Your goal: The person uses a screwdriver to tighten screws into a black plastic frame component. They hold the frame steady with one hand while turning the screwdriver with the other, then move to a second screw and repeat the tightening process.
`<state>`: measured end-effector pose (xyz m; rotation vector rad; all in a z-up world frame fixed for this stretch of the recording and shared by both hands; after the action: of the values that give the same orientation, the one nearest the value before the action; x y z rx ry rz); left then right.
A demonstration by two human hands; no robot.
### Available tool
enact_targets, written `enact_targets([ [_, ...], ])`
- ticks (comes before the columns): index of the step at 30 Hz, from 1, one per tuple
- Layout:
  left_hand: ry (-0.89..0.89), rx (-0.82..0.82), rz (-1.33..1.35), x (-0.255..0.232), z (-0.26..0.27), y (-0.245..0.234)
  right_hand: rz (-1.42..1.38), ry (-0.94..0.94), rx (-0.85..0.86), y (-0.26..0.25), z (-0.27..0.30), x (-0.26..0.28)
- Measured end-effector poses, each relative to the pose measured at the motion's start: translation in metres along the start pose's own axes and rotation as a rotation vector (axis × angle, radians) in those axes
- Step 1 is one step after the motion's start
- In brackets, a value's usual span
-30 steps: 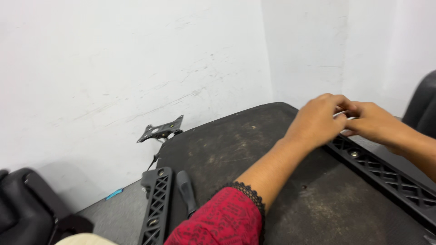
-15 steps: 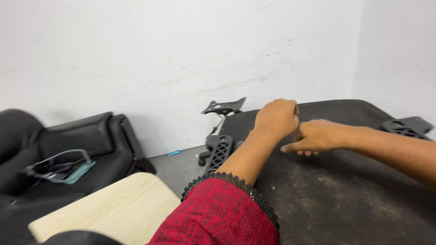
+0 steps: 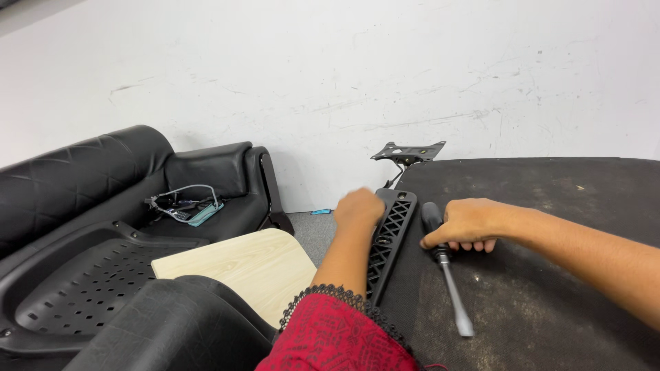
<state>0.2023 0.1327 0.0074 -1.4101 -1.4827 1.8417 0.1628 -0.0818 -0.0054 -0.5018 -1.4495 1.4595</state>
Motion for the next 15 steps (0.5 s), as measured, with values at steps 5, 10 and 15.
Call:
enact_targets([
  [5, -0.178, 0.574, 0.382, 0.034, -0.007, 0.077, -0.185, -0.016, -0.035, 0.001, 0.0, -0.011],
  [10, -0.198, 0.685, 0.499, 0.042, 0.006, 0.083, -0.397, -0.026, -0.095, 0.0, 0.002, -0.021],
  [15, -0.198, 0.723, 0.523, 0.039, 0.028, 0.072, -0.599, -0.024, -0.162, -0.007, 0.003, -0.034],
])
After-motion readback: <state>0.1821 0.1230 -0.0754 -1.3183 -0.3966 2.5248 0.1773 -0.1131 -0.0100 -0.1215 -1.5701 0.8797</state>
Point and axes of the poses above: each hand's wrist, its own z-axis away from the middle knuckle, its own y-axis out of the palm, x = y × z, the point moved 9 cm from there along -z, towards the middle knuckle, and after that the axes turned 13 degrees about -y, right-handed, at the moved point
